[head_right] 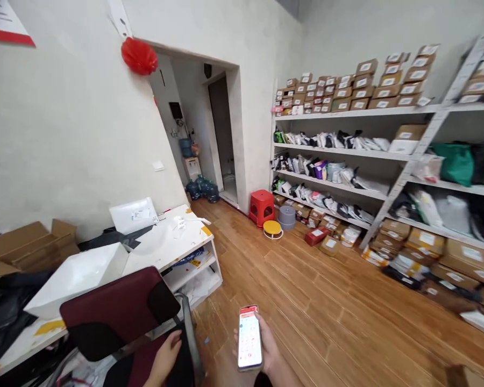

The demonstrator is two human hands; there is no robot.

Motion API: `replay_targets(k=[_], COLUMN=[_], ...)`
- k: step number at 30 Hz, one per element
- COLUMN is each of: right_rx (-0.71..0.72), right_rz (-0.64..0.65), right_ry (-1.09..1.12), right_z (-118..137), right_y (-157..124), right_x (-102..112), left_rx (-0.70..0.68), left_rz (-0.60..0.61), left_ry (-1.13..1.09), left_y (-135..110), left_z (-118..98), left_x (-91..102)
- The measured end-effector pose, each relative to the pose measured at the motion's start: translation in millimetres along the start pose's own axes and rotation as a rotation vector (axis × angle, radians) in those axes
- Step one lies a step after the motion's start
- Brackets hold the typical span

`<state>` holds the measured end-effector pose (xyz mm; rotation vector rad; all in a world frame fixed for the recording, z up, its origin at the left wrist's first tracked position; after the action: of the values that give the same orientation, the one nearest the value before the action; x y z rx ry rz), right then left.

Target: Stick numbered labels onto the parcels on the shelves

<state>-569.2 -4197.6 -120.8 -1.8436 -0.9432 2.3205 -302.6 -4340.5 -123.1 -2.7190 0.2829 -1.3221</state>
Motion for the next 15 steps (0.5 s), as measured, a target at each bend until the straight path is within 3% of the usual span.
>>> replay_targets(k=[2, 5, 8, 12, 15], right_rx=[-0.002, 0.024, 0.015, -0.043, -0.113], right_rz=[-0.045, -0.079, -0.063, -0.09, -0.075], right_ry=[-0.022, -0.072, -0.154, -0.373, -0.552], right_z=[46, 123, 197, 269, 294], right_y=[49, 130, 227, 368, 469], right_x=[-3, -10, -37, -95, -148], left_rx=[-0.07, -0.104, -0.091, 0.022, 0.088], left_rz=[0.025, -0.037, -0.127, -0.219, -0.253], left_ry=[-0.013, 0.015, 0.057, 0.147, 0.213], left_y=[91, 232, 348, 454, 518], left_z=[-24, -57, -75, -83, -90], left_x=[-2.5, -4.4, 1.6, 19.0, 29.8])
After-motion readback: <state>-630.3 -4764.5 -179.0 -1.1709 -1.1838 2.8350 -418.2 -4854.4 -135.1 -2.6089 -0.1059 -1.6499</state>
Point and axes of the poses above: each hand's wrist, its own y-axis towards the middle knuckle, its own x-axis out of the back of the hand, z = x × y, the point moved 10 cm from there along y, towards the middle knuckle
